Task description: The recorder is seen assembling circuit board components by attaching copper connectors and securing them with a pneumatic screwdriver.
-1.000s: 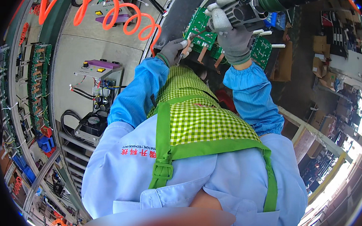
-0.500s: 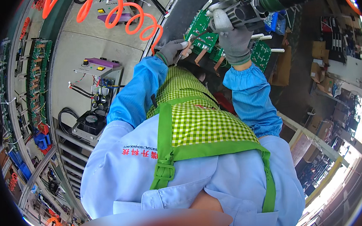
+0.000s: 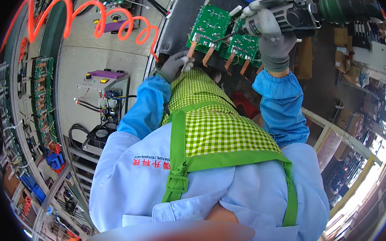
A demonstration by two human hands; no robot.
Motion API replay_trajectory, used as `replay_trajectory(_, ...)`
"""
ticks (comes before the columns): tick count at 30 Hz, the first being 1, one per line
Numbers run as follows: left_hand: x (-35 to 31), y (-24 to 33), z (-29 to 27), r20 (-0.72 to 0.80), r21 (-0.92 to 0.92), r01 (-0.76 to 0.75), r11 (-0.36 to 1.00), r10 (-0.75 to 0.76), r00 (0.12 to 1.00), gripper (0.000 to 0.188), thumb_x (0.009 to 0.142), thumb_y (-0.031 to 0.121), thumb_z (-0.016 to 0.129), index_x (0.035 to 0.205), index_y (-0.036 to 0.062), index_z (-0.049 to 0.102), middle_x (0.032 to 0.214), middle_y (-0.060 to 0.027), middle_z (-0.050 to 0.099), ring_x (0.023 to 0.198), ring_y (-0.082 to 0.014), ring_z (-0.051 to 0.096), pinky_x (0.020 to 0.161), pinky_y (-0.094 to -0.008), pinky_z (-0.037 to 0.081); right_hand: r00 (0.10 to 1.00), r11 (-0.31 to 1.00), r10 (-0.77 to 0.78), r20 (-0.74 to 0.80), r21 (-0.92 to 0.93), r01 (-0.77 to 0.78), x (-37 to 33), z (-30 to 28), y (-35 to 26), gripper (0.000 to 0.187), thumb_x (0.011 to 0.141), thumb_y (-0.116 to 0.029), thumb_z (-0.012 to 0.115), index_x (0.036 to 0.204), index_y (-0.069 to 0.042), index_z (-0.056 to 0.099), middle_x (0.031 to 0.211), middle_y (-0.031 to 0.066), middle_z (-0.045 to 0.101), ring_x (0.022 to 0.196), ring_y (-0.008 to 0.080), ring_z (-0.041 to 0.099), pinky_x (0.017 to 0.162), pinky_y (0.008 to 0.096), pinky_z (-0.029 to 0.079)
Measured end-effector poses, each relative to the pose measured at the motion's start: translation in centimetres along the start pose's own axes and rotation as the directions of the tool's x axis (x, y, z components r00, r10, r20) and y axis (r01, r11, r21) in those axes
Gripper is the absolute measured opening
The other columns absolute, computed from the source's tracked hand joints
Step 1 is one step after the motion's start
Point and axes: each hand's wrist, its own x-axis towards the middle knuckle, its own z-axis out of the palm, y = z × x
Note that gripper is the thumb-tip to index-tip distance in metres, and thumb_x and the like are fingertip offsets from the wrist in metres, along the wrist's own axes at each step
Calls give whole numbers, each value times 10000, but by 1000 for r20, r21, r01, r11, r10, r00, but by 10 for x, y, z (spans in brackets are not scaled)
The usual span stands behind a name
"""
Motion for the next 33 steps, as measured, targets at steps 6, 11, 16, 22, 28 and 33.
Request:
replay_trajectory(6, 25, -33, 35, -72, -202, 110, 973, -127, 989, 290, 880, 111, 514, 1135, -26, 517, 965, -139, 616, 802, -197, 627, 652, -278, 531, 994, 996, 82, -75, 41, -79, -7, -4, 2, 378, 798, -161, 545, 1094, 69, 495, 832, 124, 601, 740, 212, 607, 697, 334, 513)
replay_trajectory(11, 43, -28, 57, 23, -451, 132, 882, -137, 990, 302, 873, 130, 543, 1134, -18, 506, 941, -160, 617, 782, -213, 630, 634, -281, 534, 998, 984, 24, -65, -176, -35, -14, -8, 14, 371, 821, -185, 557, 1098, 53, 496, 846, 117, 604, 750, 208, 609, 708, 336, 514)
replay_trajectory(16, 35, -20, 72, 44, -515, 55, 856, -38, 998, 288, 893, 156, 504, 1143, 15, 509, 992, -139, 588, 727, -195, 601, 596, -282, 542, 1000, 996, 30, 2, -87, -29, -16, -12, 22, 377, 830, -179, 570, 1123, 40, 478, 876, 105, 610, 780, 202, 611, 735, 334, 513)
replay_trajectory(22, 23, -12, 84, 97, -699, 116, 706, -68, 993, 324, 914, 233, 482, 1148, 10, 499, 983, -122, 572, 727, -186, 589, 567, -274, 530, 999, 983, 7, 52, -185, 3, -14, -6, 22, 372, 822, -155, 559, 1128, 38, 475, 885, 99, 610, 792, 187, 612, 753, 337, 513)
replay_trajectory(28, 27, -21, 87, 47, -628, 36, 777, -9, 999, 292, 910, 212, 500, 1115, 3, 508, 948, -115, 556, 725, -168, 553, 551, -259, 494, 995, 997, 2, 102, -82, 7, -12, -5, 23, 353, 830, -151, 557, 1121, 33, 478, 894, 97, 610, 795, 183, 609, 752, 335, 515)
replay_trajectory(33, 31, -22, 81, 147, -658, 95, 747, 4, 989, 252, 914, 165, 486, 1107, 3, 505, 937, -107, 543, 747, -174, 536, 575, -277, 482, 995, 996, 52, 88, -73, -45, -16, -10, 23, 362, 844, -216, 590, 1094, 18, 475, 897, 107, 607, 808, 198, 612, 757, 339, 516)
